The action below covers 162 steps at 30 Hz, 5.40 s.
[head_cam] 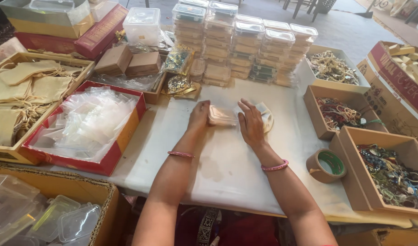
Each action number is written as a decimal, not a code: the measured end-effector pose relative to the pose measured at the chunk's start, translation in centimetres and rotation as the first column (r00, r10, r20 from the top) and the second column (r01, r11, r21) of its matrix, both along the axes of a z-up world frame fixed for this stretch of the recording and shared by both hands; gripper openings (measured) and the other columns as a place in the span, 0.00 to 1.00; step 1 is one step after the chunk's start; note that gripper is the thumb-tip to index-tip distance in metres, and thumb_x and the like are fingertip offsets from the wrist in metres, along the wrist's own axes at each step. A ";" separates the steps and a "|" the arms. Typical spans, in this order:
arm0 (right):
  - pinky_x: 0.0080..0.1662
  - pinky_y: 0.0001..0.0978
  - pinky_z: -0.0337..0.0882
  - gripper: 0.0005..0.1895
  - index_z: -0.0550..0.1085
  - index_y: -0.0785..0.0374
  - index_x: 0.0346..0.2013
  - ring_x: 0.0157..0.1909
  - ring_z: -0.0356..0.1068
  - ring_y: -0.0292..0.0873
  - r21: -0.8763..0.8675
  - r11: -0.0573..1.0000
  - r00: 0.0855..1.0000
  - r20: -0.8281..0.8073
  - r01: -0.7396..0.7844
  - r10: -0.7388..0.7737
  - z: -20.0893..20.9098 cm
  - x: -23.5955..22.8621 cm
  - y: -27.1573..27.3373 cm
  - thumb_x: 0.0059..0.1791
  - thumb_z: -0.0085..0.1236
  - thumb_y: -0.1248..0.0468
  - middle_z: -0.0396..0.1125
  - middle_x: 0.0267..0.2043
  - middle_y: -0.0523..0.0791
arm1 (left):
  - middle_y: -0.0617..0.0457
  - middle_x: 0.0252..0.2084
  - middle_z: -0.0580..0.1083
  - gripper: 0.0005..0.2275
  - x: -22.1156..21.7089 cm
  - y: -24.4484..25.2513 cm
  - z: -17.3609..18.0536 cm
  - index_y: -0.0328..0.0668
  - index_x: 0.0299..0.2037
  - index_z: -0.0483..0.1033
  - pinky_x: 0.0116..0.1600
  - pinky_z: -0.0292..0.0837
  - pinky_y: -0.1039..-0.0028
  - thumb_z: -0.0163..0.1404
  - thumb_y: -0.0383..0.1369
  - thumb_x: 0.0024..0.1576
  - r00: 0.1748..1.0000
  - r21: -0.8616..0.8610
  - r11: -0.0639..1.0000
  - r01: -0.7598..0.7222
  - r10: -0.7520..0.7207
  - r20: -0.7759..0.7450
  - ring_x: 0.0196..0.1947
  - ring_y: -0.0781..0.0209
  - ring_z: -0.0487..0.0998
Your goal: The person wipes a jewelry chain with a cloth, places it into a small plastic bag, and then puts the bag into a clear plastic container.
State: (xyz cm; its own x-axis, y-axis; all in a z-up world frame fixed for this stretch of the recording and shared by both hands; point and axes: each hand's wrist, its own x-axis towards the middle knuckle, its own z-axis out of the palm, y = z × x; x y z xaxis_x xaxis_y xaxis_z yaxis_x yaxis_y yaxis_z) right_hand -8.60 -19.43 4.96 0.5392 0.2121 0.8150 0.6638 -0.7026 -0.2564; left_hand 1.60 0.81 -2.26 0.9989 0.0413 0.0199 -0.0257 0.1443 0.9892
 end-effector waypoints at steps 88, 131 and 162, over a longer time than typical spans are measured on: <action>0.66 0.38 0.69 0.16 0.82 0.42 0.53 0.64 0.72 0.45 -0.654 0.632 0.186 -0.620 0.415 -0.763 1.6 7.7 -40.2 0.50 0.65 0.54 0.73 0.64 0.42 | 0.52 0.42 0.77 0.10 -4.2 1.7 5.4 0.51 0.42 0.84 0.53 0.72 0.58 0.57 0.42 0.55 0.931 0.889 0.368 -0.273 -0.131 0.340 0.47 0.47 0.76; 0.43 0.34 0.76 0.09 0.83 0.61 0.47 0.43 0.76 0.45 -0.446 0.667 0.738 -0.024 0.596 -0.675 15.4 5.1 -24.7 0.52 0.64 0.67 0.76 0.47 0.52 | 0.51 0.51 0.76 0.16 -5.8 -0.2 6.6 0.53 0.51 0.79 0.50 0.74 0.64 0.59 0.45 0.54 0.856 0.846 0.533 -0.013 -0.431 0.285 0.48 0.52 0.78; 0.59 0.43 0.70 0.14 0.77 0.65 0.42 0.59 0.72 0.57 0.105 0.904 0.714 -0.579 -0.413 0.394 -2.4 3.3 -2.3 0.41 0.58 0.74 0.73 0.55 0.53 | 0.43 0.46 0.75 0.07 -1.8 3.4 2.9 0.42 0.44 0.78 0.46 0.72 0.53 0.52 0.33 0.59 0.867 0.740 0.456 -0.494 0.193 0.460 0.44 0.40 0.78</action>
State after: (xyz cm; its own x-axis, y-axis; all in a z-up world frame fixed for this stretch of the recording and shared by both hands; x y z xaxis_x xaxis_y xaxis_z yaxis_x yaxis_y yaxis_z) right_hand -5.28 -21.76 2.58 0.7577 0.5381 0.3692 0.6198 -0.4163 -0.6653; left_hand -0.22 4.20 0.64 0.8440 0.1942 0.5000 -0.1602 -0.7983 0.5806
